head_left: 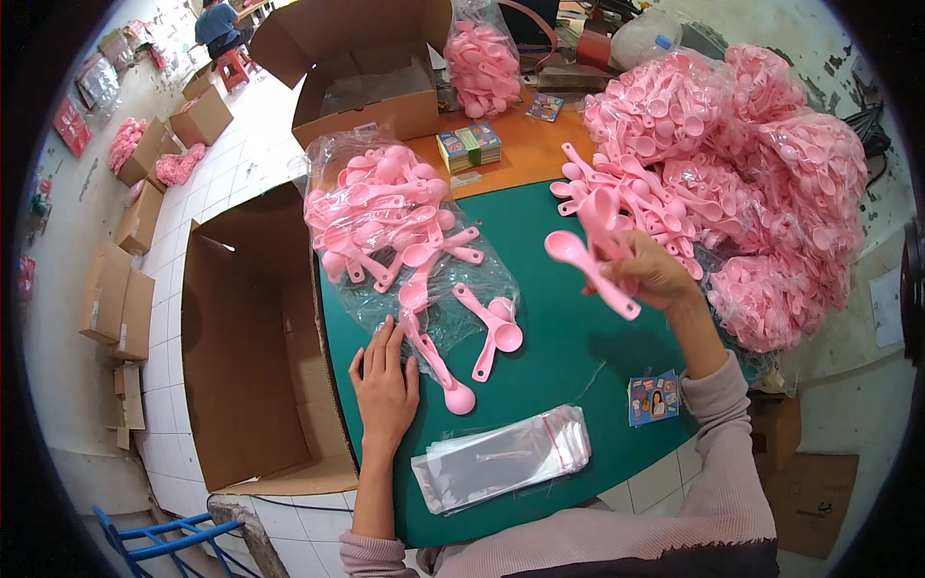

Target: The person unpacks pink plastic spoons from a clear plastic bag and places them on a green table. They repeatedly pick up spoons, separate them, and arrange them on the table. The person also handles small colorful cards and a stack of clear plastic bags.

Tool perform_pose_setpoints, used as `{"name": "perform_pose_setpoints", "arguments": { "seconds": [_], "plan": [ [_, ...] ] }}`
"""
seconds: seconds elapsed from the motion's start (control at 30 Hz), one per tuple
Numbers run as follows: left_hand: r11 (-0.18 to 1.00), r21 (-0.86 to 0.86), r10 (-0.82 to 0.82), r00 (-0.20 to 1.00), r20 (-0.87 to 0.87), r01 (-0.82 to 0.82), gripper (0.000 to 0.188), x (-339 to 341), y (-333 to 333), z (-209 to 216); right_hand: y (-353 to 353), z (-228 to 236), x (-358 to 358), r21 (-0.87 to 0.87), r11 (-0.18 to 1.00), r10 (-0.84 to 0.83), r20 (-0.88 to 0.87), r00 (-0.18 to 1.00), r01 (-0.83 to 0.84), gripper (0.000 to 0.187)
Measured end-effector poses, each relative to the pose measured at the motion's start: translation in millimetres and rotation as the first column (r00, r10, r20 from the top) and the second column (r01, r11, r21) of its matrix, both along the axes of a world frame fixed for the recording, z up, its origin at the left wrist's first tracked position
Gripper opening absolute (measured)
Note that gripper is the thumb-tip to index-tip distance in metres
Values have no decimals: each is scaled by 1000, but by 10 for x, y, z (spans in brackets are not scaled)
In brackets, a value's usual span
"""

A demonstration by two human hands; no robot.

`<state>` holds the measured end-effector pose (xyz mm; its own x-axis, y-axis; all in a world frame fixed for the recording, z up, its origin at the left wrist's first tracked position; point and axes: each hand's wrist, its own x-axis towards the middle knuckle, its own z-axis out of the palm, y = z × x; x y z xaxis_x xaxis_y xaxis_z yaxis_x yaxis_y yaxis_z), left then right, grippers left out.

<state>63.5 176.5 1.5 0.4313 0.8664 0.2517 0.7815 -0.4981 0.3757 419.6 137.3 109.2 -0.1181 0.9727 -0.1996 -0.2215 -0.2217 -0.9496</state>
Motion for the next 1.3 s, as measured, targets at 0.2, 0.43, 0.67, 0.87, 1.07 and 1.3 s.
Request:
{"name": "perform_pose_setpoints", "arguments": {
  "seconds": [0.2,0.43,0.67,0.87,1.07,1.3],
  "plan": [
    [1000,-12,8,1000,-9,-8,45,10,-8,27,132,109,1052,29,991,-134,310,941,131,35],
    [1000,8,2,1000,22,-3,45,53,-1,-1,218,316,2269,19,976,-198,481,854,216,37],
    [999,31,27,1000,-12,-27,44,8,-23,4,311,224,1465,663,733,-680,704,205,153,39],
    [999,36,22,1000,-15,-21,44,9,-9,-33,89,-238,-607,197,770,115,893,436,-607,41],
    [1000,25,2,1000,8,-2,45,41,13,4,225,-614,-1033,303,642,-207,953,221,-704,41],
    [1000,14,15,999,34,-15,48,-4,-4,-1,216,-637,-1029,59,691,-175,981,-88,-721,32]
  ]
}}
